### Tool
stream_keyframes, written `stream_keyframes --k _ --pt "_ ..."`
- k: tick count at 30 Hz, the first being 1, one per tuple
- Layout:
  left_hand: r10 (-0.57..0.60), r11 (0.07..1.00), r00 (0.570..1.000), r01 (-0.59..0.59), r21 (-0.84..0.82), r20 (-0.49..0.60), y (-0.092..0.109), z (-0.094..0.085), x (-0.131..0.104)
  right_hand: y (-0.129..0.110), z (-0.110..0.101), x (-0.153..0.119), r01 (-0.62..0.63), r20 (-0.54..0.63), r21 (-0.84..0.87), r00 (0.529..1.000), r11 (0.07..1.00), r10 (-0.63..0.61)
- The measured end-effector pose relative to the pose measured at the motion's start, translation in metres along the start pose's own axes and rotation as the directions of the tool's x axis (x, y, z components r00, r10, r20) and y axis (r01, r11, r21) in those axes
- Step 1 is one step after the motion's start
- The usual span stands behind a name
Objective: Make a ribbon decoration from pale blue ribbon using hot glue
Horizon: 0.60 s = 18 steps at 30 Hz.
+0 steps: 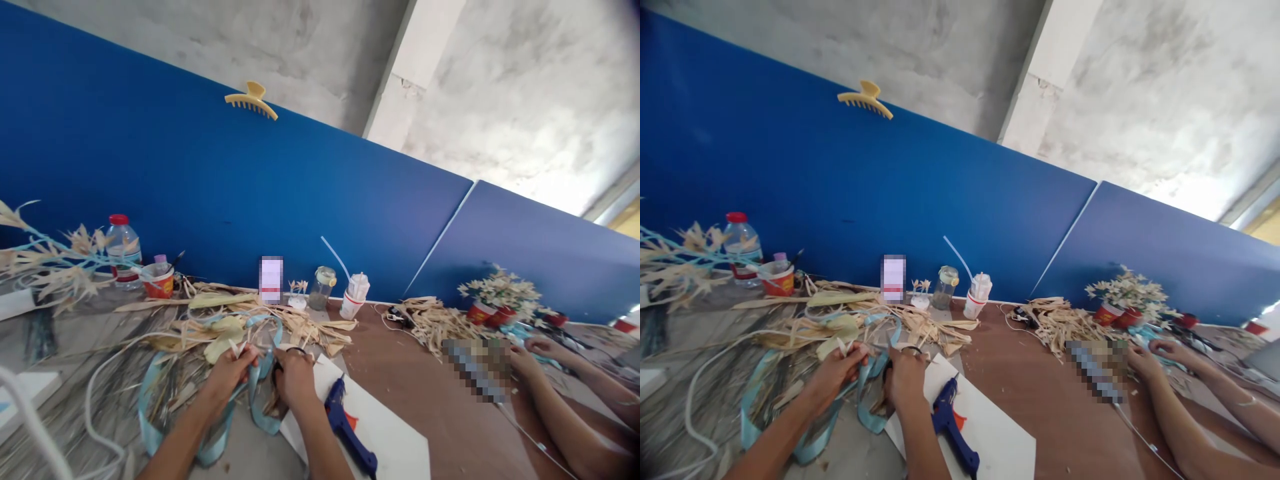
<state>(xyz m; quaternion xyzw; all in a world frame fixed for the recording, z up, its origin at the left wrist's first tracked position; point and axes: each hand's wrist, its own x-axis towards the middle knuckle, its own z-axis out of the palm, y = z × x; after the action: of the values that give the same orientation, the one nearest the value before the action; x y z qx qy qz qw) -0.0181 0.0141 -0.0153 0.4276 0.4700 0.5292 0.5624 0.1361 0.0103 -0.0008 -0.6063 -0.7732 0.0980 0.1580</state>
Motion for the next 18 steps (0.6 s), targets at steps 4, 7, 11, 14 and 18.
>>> stream_keyframes --k 4,7,11,14,18 --pt "0.0 1.0 1.0 0.0 0.002 0.021 -0.002 0.0 0.001 0.007 -0.001 0.004 -0.016 0.107 0.123 0.994 0.992 0.003" --pt "-0.008 1.0 1.0 0.007 0.008 0.028 -0.004 0.0 0.003 0.01 0.0 0.006 0.015 0.164 0.27 0.985 0.963 -0.061" --pt "-0.008 1.0 1.0 0.008 0.017 0.015 -0.005 0.0 0.004 0.005 0.003 0.007 -0.099 0.127 0.324 0.99 0.941 0.061" --pt "0.016 1.0 1.0 -0.016 0.023 0.001 -0.004 0.0 0.003 -0.006 0.005 0.005 -0.194 -0.05 0.289 0.975 0.938 0.217" --pt "0.008 1.0 1.0 -0.007 0.014 -0.012 -0.006 -0.001 0.003 -0.017 0.005 0.003 -0.136 -0.097 0.319 0.98 0.938 0.175"
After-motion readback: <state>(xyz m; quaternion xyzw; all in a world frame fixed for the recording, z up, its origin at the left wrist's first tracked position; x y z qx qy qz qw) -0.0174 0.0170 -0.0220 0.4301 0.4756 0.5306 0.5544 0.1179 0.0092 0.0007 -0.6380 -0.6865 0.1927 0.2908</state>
